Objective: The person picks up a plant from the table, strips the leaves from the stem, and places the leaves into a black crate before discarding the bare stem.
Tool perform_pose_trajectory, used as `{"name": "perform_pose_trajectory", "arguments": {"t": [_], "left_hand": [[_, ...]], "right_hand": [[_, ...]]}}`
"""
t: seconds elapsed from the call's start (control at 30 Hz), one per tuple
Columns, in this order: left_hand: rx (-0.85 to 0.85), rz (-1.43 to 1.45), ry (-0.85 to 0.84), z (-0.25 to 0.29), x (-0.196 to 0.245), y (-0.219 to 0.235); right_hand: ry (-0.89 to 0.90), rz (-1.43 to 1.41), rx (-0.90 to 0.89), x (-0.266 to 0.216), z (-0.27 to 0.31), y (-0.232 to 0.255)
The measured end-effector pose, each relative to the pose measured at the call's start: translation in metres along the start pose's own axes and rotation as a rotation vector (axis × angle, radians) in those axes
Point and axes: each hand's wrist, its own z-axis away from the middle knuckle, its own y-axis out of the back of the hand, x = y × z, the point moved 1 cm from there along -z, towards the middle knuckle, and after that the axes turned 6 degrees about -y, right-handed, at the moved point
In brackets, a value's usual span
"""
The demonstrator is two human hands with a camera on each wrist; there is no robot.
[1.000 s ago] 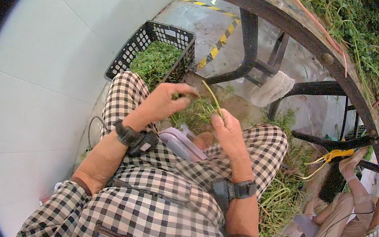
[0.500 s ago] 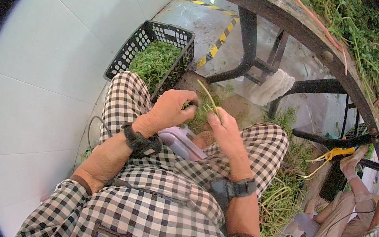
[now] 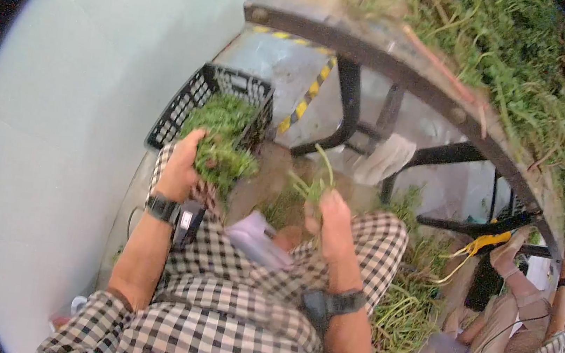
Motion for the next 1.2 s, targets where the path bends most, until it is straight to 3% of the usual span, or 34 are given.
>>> {"name": "perform_pose_trajectory", "arguments": {"t": [0.13, 0.2, 0.23, 0.33, 0.47, 0.57, 0.63, 0.7, 0.8, 0.9, 1.0, 1.13, 1.2], "left_hand": [[-0.019, -0.126, 0.022, 0.013, -0.018, -0.006], [0.063, -0.083, -0.057, 0.011, 0.001, -0.003], [0.094, -0.08, -0.104, 0.005, 0.008, -0.002], [0.238, 1.235, 0.862, -0.003, -0.048, -0.043], [0.262, 1.245, 0.813, 0.0, -0.051, -0.053], [0.279, 1.273, 0.825, -0.003, -0.043, -0.051], [0.302, 0.742, 0.261, 0.001, -0.017, -0.038], [0.28, 1.353, 0.77, -0.006, -0.042, -0.055], [0.308, 1.151, 0.844, -0.013, -0.005, -0.036], [0.269, 1.277, 0.803, -0.015, -0.012, -0.047], [0.177, 1.349, 0.758, -0.022, -0.007, -0.054], [0.121, 1.392, 0.795, -0.027, 0.011, -0.056], [0.08, 1.403, 0.728, -0.029, 0.022, -0.055]], "right_hand": [[0.24, 0.337, 0.098, 0.004, -0.008, 0.013], [0.178, 0.286, 0.141, 0.008, -0.012, 0.023], [0.103, 0.087, 0.102, -0.004, -0.006, 0.022], [-0.052, -0.315, 0.051, -0.034, 0.009, 0.019], [0.047, -0.328, 0.283, -0.06, 0.022, 0.043], [0.128, -0.315, 0.359, -0.085, 0.041, 0.069], [0.149, -0.287, 0.412, -0.082, 0.057, 0.095], [0.14, -0.214, 0.437, -0.071, 0.074, 0.129], [0.088, -0.188, 0.601, -0.063, 0.112, 0.15], [0.036, -0.188, 0.828, -0.044, 0.152, 0.169], [0.036, -0.019, 1.122, 0.029, 0.194, 0.252], [-0.04, -0.074, 1.221, 0.029, 0.258, 0.243], [-0.025, -0.047, 1.277, 0.039, 0.285, 0.256]]}}
